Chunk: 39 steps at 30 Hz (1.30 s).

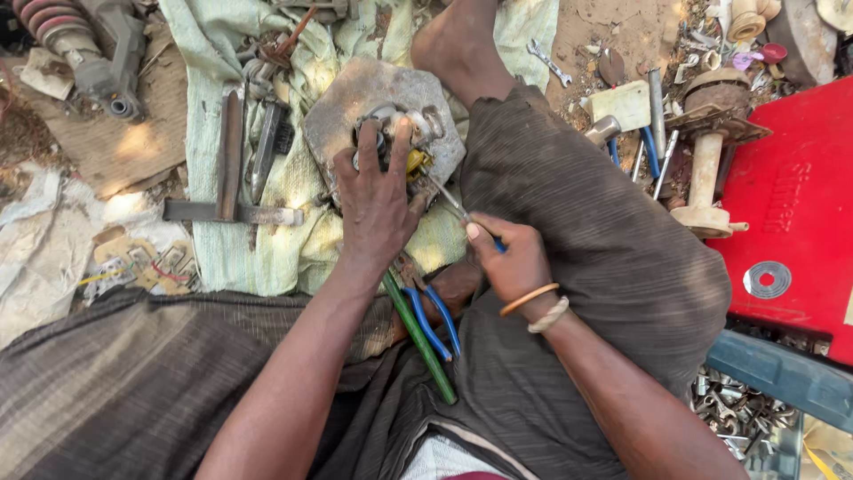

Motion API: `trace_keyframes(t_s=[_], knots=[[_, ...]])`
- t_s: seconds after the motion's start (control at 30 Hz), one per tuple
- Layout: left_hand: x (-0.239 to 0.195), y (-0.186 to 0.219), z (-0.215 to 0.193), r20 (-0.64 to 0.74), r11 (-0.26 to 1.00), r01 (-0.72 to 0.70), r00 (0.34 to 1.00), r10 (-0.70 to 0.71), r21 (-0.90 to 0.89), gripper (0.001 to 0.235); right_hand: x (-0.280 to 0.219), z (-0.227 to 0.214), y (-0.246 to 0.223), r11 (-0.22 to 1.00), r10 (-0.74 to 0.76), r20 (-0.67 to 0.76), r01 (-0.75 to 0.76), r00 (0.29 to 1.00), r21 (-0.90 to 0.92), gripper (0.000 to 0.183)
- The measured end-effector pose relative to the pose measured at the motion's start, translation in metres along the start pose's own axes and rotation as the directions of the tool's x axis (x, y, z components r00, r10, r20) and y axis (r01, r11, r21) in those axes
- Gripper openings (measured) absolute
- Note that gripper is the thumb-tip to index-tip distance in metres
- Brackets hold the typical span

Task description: The person sits on the ground and disassembles a carburetor using a screwdriver and pliers. They remove screws, extract internal components, and place them into a white bag. The person then uses a hammer and chisel to work on the carburetor body.

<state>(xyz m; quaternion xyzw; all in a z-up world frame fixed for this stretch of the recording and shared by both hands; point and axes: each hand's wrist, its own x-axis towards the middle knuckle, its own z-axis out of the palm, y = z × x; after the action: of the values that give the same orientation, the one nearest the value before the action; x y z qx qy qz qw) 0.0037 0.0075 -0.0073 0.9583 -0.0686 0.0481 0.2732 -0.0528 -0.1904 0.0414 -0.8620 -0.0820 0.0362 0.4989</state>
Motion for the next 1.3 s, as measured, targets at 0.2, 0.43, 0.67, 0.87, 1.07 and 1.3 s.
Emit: trace_keyframes(t_s=[0.2,0.43,0.67,0.87,1.07,1.3], knots=[[0.017,0.017,-0.021,0.044,0.994,0.047,0.998,-0.051,0.099,0.103,0.0,0.003,-0.031,0.63,0.092,0.017,-0.045,0.996,-0.775,0.036],[0.004,0.001,-0.013,0.084,0.993,0.106,0.991,-0.101,-0.05,0.089,-0.022,-0.001,-0.005,0.802,0.397,-0.044,-0.37,0.917,-0.469,0.034],[0.01,-0.033,-0.011,0.007,0.939,0.186,0.981,-0.192,-0.291,0.079,-0.02,0.015,0.012,0.799,0.33,0.244,-0.132,0.912,-0.587,0.047],[-0.002,-0.031,-0.017,0.062,0.917,0.243,0.97,-0.236,-0.316,0.065,-0.017,0.026,0.017,0.808,0.351,0.381,-0.071,0.855,-0.585,0.051],[-0.03,-0.021,-0.044,-0.048,0.772,0.204,0.956,-0.289,-0.601,0.067,-0.012,0.021,0.008,0.817,0.343,0.355,-0.09,0.87,-0.57,0.046],[-0.067,-0.003,-0.076,0.182,0.096,0.237,0.902,-0.392,-0.967,0.071,0.002,0.023,-0.029,0.911,0.194,0.127,-0.13,0.973,-0.391,0.038]])
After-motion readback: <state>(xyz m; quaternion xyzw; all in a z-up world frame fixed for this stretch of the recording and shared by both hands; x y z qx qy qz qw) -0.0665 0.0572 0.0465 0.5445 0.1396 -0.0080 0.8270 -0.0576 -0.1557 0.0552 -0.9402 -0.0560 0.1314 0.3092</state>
